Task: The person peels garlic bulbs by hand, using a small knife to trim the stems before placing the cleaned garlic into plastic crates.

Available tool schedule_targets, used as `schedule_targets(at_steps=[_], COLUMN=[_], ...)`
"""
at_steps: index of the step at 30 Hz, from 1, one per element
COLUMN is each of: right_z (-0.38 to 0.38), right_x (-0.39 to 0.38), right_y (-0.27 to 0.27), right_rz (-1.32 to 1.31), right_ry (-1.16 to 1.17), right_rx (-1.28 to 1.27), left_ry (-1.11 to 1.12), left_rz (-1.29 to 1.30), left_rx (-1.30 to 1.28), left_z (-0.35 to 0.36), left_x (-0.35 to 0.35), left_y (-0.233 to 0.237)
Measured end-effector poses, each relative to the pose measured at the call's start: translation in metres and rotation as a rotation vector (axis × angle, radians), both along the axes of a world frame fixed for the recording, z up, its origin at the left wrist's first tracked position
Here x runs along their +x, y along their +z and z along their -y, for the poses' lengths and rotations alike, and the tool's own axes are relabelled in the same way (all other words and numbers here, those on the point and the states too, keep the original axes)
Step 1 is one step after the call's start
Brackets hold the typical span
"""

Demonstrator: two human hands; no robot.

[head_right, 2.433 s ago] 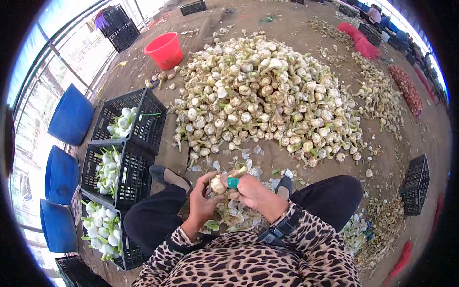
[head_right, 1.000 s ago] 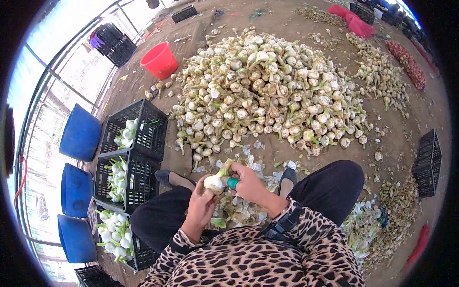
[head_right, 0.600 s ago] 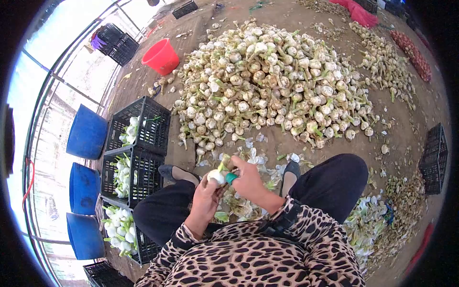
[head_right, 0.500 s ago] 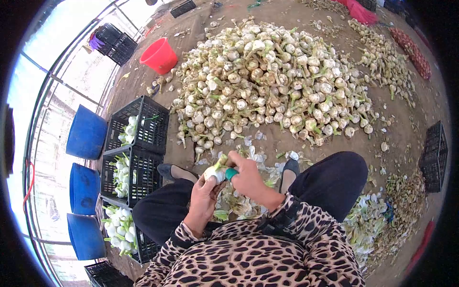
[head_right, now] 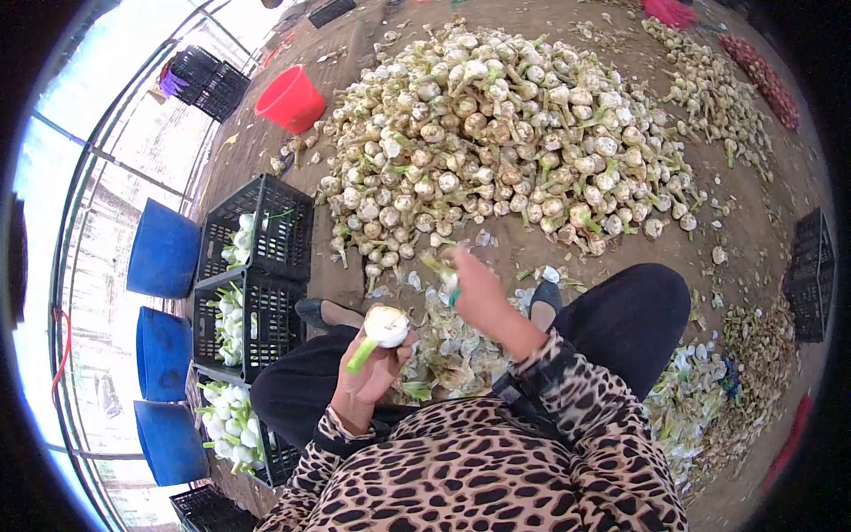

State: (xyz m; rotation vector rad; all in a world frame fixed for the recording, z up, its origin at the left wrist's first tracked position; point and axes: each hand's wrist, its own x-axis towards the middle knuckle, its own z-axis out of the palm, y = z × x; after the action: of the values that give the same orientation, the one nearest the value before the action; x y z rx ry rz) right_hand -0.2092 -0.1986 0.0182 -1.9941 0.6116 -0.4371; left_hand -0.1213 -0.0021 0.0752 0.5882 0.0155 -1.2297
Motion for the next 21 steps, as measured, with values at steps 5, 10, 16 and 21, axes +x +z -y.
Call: schedule_targets(at_steps=[5, 10, 16, 21], right_z=[-0.032, -0.039, -0.038, -0.041], right_x=[-0.001, 0.004, 0.004, 0.003], right_y=[0.053, 0.047, 0.049, 0.039], right_rz=[0.368, 0.351, 0.332, 0.335], right_ry=[0.314, 0.190, 0.202, 0.165], right_rx=[0.031, -0.272, -0.351, -0.285], left_ry=[0.143, 0.170, 0.191, 0.205], left_rz=[0.098, 0.189, 0.161, 0.177], left_rx=[0.170, 0.232, 0.207, 0.240], left_z=[-0.005, 0.000, 0.001, 0.003], left_x=[0.008, 0.000, -0.004, 0.000], left_y=[-0.014, -0.016, -0.020, -0.021])
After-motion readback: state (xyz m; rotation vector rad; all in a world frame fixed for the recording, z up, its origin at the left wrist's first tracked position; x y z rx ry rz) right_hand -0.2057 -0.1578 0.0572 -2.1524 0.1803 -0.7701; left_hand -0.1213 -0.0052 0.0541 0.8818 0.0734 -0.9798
